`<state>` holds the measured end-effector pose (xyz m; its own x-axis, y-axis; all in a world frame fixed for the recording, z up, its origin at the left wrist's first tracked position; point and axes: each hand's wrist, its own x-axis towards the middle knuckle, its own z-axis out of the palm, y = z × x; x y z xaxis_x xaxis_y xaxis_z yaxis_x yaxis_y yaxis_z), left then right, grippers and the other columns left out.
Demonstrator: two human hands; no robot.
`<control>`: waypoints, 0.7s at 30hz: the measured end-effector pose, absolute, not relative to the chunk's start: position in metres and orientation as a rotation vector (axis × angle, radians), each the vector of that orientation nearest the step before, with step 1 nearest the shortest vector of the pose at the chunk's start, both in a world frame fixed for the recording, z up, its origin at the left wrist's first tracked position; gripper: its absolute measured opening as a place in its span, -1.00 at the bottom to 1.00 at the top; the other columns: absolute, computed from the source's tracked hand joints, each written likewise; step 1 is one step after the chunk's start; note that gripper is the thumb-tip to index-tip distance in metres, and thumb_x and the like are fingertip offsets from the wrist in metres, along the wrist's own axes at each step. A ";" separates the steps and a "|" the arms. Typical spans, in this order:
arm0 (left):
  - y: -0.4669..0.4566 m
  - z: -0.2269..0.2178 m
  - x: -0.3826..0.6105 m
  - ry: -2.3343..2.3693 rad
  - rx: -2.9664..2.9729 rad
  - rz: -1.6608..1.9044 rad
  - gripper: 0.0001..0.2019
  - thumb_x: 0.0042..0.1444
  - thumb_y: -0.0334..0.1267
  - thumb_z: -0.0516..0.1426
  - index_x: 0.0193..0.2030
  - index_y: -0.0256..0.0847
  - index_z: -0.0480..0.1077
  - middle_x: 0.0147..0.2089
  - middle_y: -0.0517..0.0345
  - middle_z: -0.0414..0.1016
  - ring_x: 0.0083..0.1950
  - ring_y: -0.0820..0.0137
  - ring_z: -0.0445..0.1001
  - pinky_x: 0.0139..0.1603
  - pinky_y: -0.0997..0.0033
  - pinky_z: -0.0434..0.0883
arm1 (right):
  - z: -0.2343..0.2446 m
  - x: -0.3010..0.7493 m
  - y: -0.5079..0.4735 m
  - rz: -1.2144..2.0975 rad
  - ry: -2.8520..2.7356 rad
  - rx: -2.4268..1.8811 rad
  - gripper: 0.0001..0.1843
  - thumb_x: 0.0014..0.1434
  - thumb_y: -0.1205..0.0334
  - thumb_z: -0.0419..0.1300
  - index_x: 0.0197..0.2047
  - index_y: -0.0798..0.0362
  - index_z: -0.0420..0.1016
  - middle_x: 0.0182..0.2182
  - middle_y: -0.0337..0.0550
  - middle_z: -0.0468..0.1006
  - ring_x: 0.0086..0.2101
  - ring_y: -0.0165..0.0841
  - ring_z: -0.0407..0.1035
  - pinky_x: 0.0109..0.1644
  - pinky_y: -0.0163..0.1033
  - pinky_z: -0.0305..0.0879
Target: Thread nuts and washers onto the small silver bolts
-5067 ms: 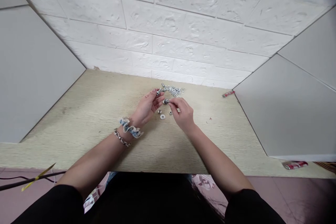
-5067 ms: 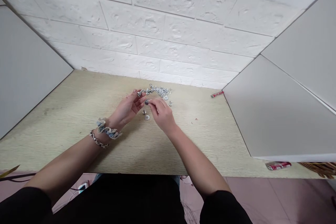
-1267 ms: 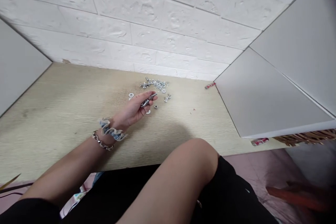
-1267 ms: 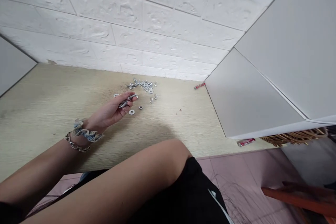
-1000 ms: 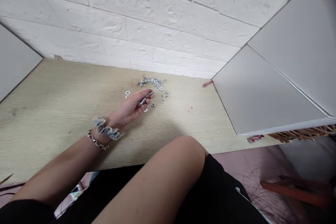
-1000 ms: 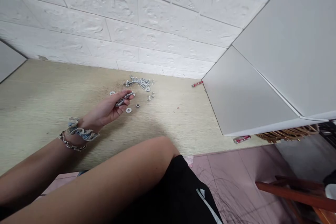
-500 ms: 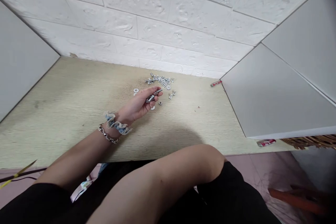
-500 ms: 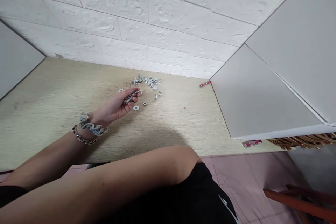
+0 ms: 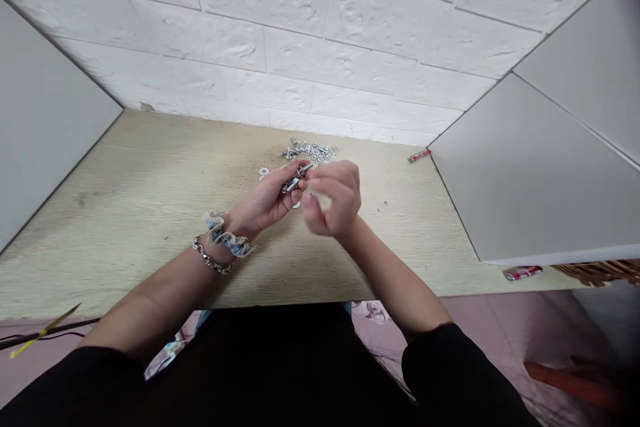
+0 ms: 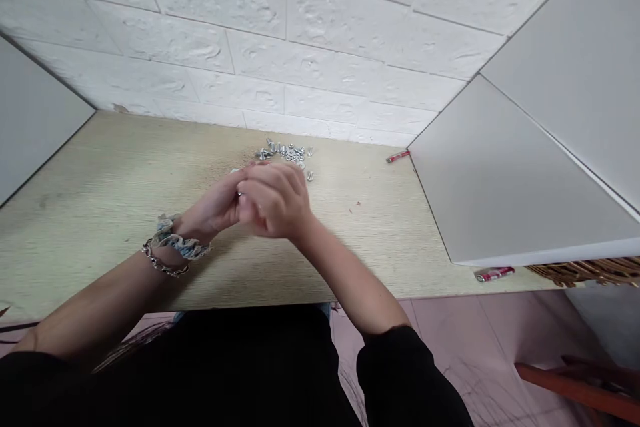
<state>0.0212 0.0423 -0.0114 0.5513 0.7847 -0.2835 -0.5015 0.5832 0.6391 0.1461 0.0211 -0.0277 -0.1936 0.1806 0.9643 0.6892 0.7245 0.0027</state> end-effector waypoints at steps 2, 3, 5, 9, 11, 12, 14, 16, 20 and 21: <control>0.045 -0.016 0.022 0.552 0.521 0.843 -0.81 0.26 -0.31 -0.02 -0.24 -0.33 0.37 -0.43 0.17 0.44 -0.52 0.65 0.39 -0.56 0.76 0.35 | -0.029 0.154 0.032 -0.441 -1.645 -0.682 -0.88 0.25 0.23 -0.10 -0.14 -0.03 0.15 -0.35 -0.20 0.35 -0.32 -0.39 0.32 -0.28 -0.19 0.29; 0.046 -0.018 0.023 0.543 0.510 0.842 -0.81 0.25 -0.28 0.00 -0.26 -0.34 0.37 -0.43 0.16 0.44 -0.54 0.65 0.38 -0.58 0.75 0.34 | -0.032 0.157 0.034 -0.390 -1.633 -0.714 -0.87 0.25 0.24 -0.10 -0.13 -0.02 0.16 -0.36 -0.21 0.35 -0.35 -0.40 0.31 -0.30 -0.20 0.28; 0.048 -0.020 0.024 0.548 0.485 0.823 -0.80 0.23 -0.23 0.04 -0.29 -0.35 0.36 -0.44 0.15 0.43 -0.55 0.65 0.36 -0.61 0.75 0.32 | -0.040 0.160 0.033 -0.298 -1.667 -0.824 -0.86 0.27 0.21 -0.12 -0.14 0.00 0.18 -0.37 -0.20 0.36 -0.38 -0.41 0.30 -0.31 -0.21 0.27; 0.049 -0.021 0.025 0.579 0.496 0.817 -0.77 0.24 -0.21 0.03 -0.29 -0.35 0.38 -0.49 0.17 0.41 -0.57 0.65 0.36 -0.61 0.76 0.31 | -0.047 0.163 0.029 -0.122 -1.741 -1.062 -0.71 0.30 0.05 -0.17 -0.25 0.02 0.26 -0.40 -0.19 0.40 -0.36 -0.39 0.32 -0.27 -0.21 0.26; 0.049 -0.021 0.025 0.577 0.531 0.803 -0.77 0.24 -0.23 0.03 -0.30 -0.36 0.38 -0.49 0.17 0.40 -0.58 0.66 0.34 -0.62 0.77 0.31 | -0.046 0.163 0.028 0.007 -1.739 -1.182 -0.62 0.30 -0.01 -0.18 -0.33 0.03 0.30 -0.44 -0.20 0.43 -0.37 -0.39 0.33 -0.26 -0.23 0.25; 0.048 -0.021 0.025 0.578 0.554 0.800 -0.78 0.24 -0.24 0.03 -0.31 -0.36 0.38 -0.49 0.17 0.40 -0.57 0.66 0.34 -0.62 0.77 0.31 | -0.045 0.164 0.028 0.086 -1.742 -1.238 -0.58 0.30 -0.04 -0.18 -0.36 0.03 0.32 -0.45 -0.21 0.44 -0.38 -0.40 0.34 -0.26 -0.25 0.25; 0.047 -0.021 0.025 0.607 0.604 0.810 -0.80 0.22 -0.26 0.05 -0.34 -0.36 0.38 -0.48 0.18 0.39 -0.57 0.67 0.34 -0.60 0.77 0.32 | -0.044 0.165 0.028 0.261 -1.752 -1.325 -0.53 0.29 -0.09 -0.18 -0.34 0.02 0.39 -0.44 -0.22 0.49 -0.38 -0.41 0.37 -0.28 -0.28 0.24; 0.047 -0.022 0.026 0.657 0.677 0.831 -0.79 0.21 -0.26 0.07 -0.38 -0.35 0.37 -0.50 0.20 0.36 -0.58 0.67 0.32 -0.61 0.76 0.31 | -0.044 0.165 0.028 0.401 -1.756 -1.371 -0.51 0.28 -0.13 -0.17 -0.27 -0.01 0.44 -0.41 -0.23 0.53 -0.36 -0.41 0.40 -0.29 -0.30 0.23; 0.047 -0.025 0.028 0.721 0.815 0.839 -0.74 0.19 -0.22 0.08 -0.46 -0.34 0.35 -0.55 0.23 0.31 -0.59 0.67 0.27 -0.65 0.76 0.22 | -0.044 0.163 0.029 0.499 -1.758 -1.461 -0.47 0.26 -0.17 -0.17 -0.37 0.01 0.43 -0.44 -0.23 0.55 -0.38 -0.39 0.41 -0.34 -0.31 0.20; 0.047 -0.026 0.028 0.732 0.837 0.834 -0.73 0.18 -0.20 0.09 -0.47 -0.34 0.35 -0.56 0.24 0.30 -0.59 0.67 0.26 -0.64 0.76 0.21 | -0.044 0.163 0.029 0.494 -1.769 -1.489 -0.46 0.26 -0.16 -0.17 -0.40 0.02 0.41 -0.45 -0.22 0.55 -0.40 -0.39 0.41 -0.35 -0.32 0.18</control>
